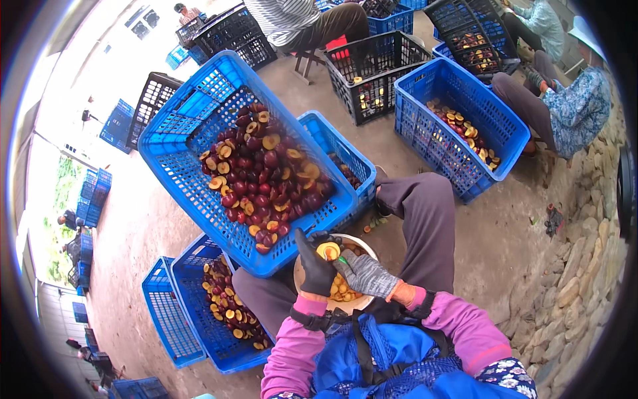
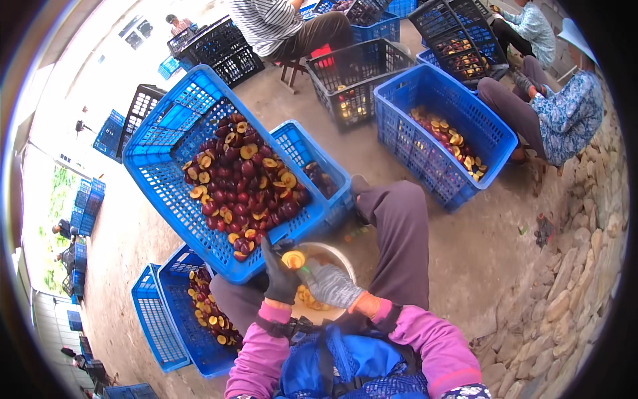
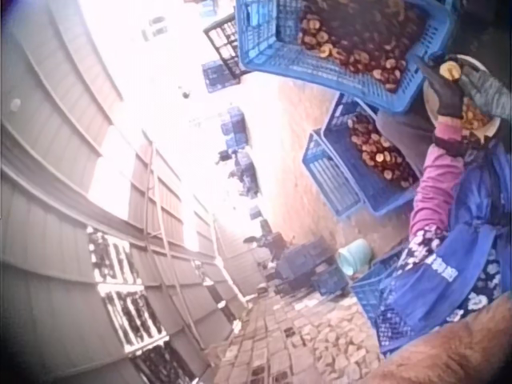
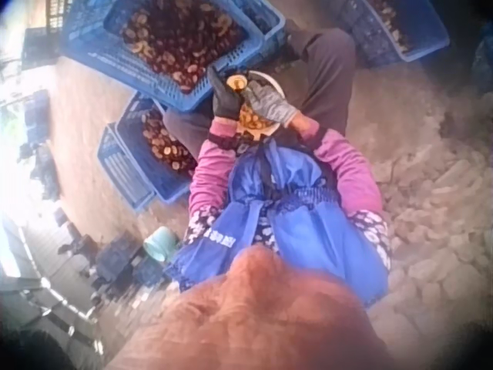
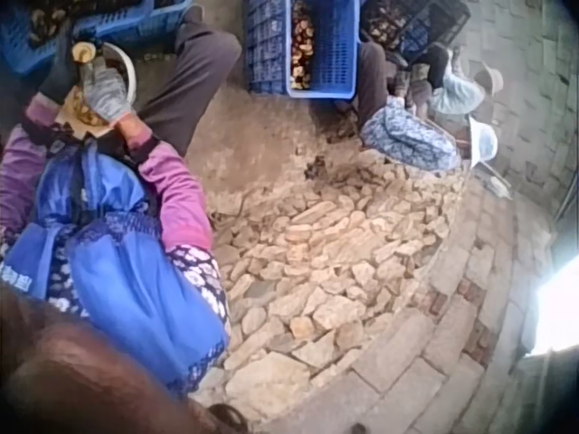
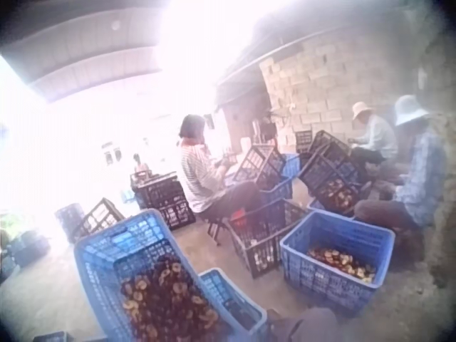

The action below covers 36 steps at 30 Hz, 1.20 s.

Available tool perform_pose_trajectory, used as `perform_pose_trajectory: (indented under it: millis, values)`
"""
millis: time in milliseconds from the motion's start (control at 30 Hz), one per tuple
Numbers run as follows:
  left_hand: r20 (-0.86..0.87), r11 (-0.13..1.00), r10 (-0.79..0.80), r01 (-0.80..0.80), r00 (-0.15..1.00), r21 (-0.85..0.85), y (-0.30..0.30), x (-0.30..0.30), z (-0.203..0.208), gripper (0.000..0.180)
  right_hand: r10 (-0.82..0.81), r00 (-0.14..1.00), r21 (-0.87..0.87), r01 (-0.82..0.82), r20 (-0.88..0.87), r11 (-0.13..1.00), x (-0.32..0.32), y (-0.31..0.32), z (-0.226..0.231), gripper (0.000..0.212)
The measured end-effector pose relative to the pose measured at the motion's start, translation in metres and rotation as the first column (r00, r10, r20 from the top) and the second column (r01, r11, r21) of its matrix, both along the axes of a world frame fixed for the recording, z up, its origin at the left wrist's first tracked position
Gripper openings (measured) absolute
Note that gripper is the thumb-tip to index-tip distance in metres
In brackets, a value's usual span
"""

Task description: The recorder uses a hand-held pitting tool to remove the pits from plums and place them into a bucket while sorting the skins into crates.

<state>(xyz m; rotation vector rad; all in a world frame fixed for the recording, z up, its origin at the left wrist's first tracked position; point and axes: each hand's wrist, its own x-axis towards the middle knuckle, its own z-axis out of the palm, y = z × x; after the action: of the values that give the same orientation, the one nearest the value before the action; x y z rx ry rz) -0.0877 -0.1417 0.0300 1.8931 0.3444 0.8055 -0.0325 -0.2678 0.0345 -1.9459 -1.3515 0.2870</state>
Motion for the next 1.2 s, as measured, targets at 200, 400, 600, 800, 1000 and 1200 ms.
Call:
perform_pose_trajectory:
  millis: [200, 400, 600, 800, 1000, 1200]
  values:
    - [-0.035, 0.993, 0.03, -0.026, 0.999, 0.119, -0.002, 0.0, 0.012, 0.096, -0.028, 0.999, -0.093, 0.025, -0.034, 0.995, 0.0, 0.0, -0.011, 0.029]
    - [0.027, 0.892, 0.008, 0.005, 1.0, -0.453, 0.007, 0.002, 0.003, 0.058, 0.032, 0.999, 0.015, -0.032, 0.008, 0.999, -0.006, 0.003, -0.017, 0.026]
    - [0.08, 0.645, 0.083, 0.008, 0.993, -0.764, -0.006, 0.021, 0.045, 0.044, -0.001, 1.0, 0.251, 0.006, -0.018, 0.968, -0.006, 0.006, -0.022, 0.022]
    - [0.04, 0.792, -0.247, 0.226, 0.968, -0.567, 0.005, 0.028, 0.052, 0.057, 0.056, 0.998, 0.257, -0.051, -0.009, 0.965, -0.003, -0.005, -0.026, 0.025]
    - [-0.104, 0.766, -0.52, 0.41, 0.848, -0.495, 0.013, 0.039, 0.068, 0.043, 0.146, 0.629, 0.005, -0.231, 0.764, 0.973, 0.0, -0.014, -0.049, 0.031]
    - [-0.359, 0.804, -0.592, 0.559, 0.721, -0.203, 0.014, 0.046, 0.072, 0.037, 0.129, 0.344, -0.062, -0.199, 0.93, 0.978, 0.003, -0.02, -0.055, 0.038]
